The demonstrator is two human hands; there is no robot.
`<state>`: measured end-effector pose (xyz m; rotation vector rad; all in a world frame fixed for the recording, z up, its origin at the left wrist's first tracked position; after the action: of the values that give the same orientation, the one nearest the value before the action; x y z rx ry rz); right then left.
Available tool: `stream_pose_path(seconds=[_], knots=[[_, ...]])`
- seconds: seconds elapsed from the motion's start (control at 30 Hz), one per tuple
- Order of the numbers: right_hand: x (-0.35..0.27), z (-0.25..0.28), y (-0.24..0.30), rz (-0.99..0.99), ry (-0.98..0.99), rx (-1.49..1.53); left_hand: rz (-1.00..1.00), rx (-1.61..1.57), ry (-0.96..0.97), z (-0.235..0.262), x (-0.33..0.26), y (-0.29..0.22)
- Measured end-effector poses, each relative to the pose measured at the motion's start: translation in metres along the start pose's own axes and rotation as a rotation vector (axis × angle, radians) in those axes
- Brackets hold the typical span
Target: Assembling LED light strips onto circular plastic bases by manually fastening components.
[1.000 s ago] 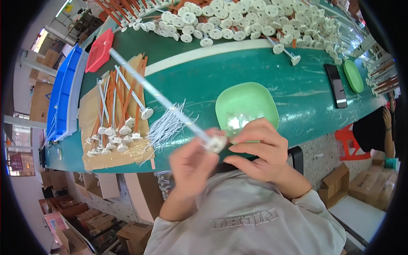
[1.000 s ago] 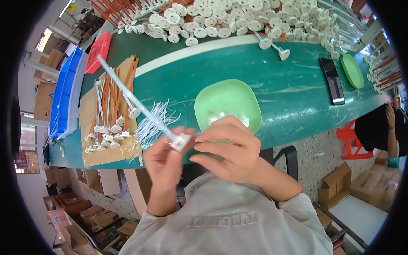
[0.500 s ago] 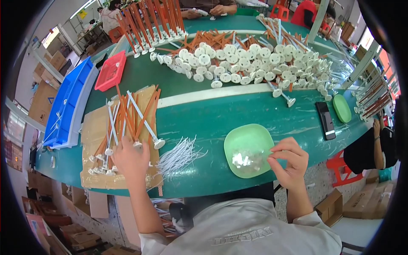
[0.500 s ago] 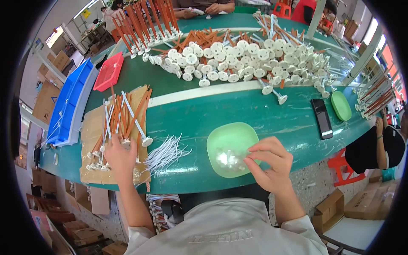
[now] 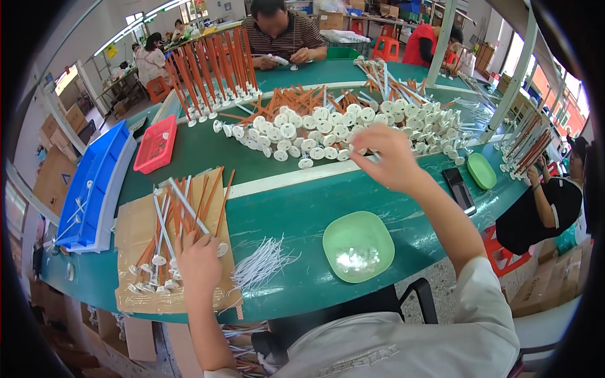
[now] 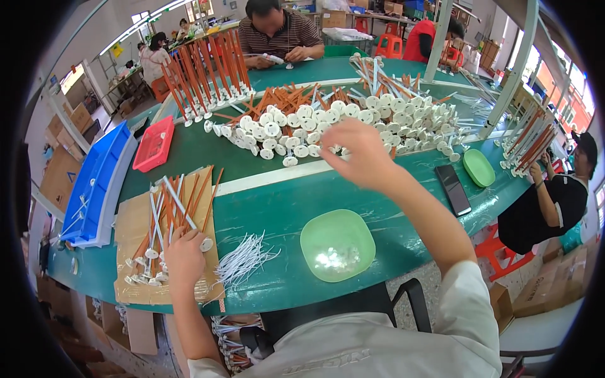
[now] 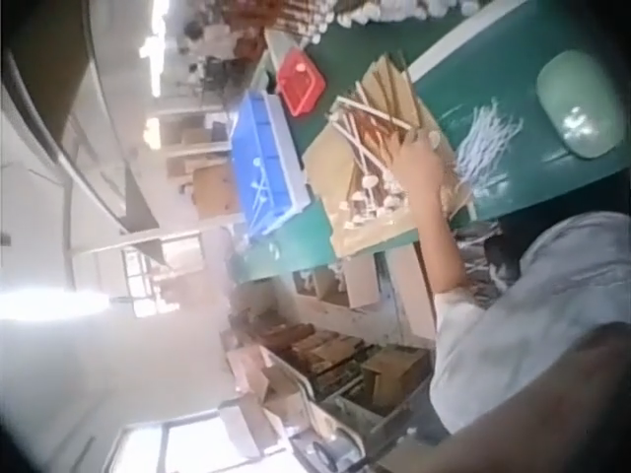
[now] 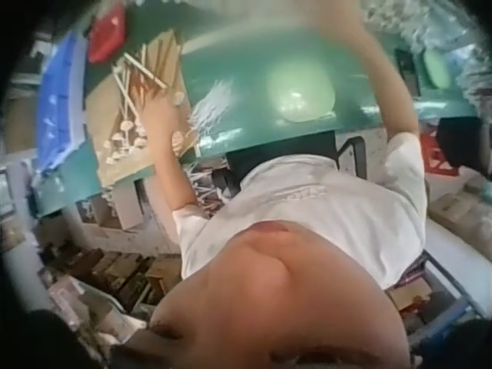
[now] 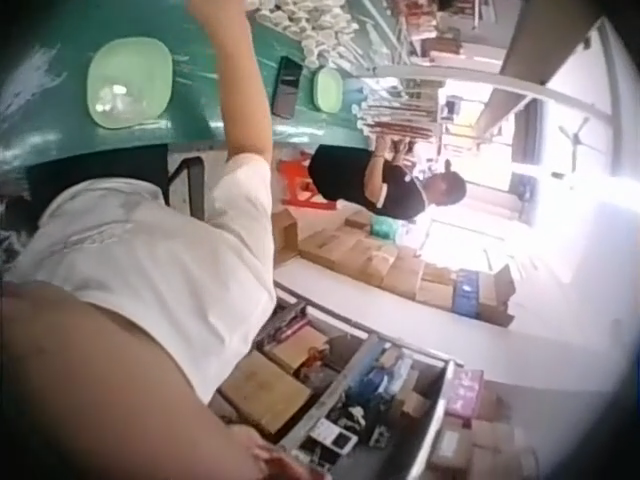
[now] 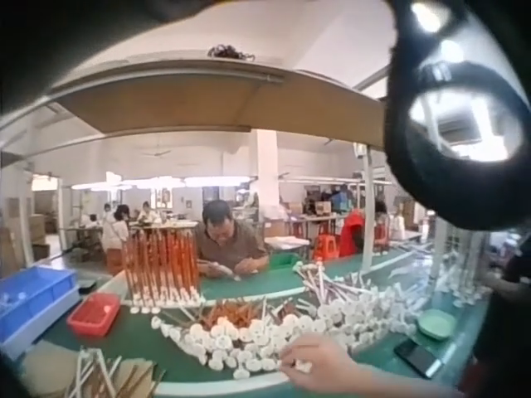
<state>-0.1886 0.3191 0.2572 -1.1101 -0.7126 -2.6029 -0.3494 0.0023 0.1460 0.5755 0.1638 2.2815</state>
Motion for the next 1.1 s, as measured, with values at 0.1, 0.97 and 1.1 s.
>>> stream_pose_path(seconds=[0.1, 0.97, 1.1], knots=[[0.048, -0.033, -0.073, 0.048, -0.010, -0.195, -0.010, -0.053, 0.085, 0.002, 0.001, 0.009], [-0.132, -0.008, 0.118, -0.006, -0.085, 0.530, -0.170, -2.292, 0.234, 0.059, -0.060, -0.197], [-0.162, -0.020, 0.119, -0.094, -0.206, 0.450, -0.271, -2.221, 0.387, 0.056, -0.065, -0.222]])
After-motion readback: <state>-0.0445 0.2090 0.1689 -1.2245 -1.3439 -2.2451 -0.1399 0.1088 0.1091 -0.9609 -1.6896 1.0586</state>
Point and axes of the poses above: each hand's wrist, its own x-axis towards the middle knuckle, its own z-axis out of the back of the hand, y = z × x, the point moved 7 cm from there along x, towards the middle knuckle, and after that the axes turned 14 degrees about x, right-handed, at the moved point
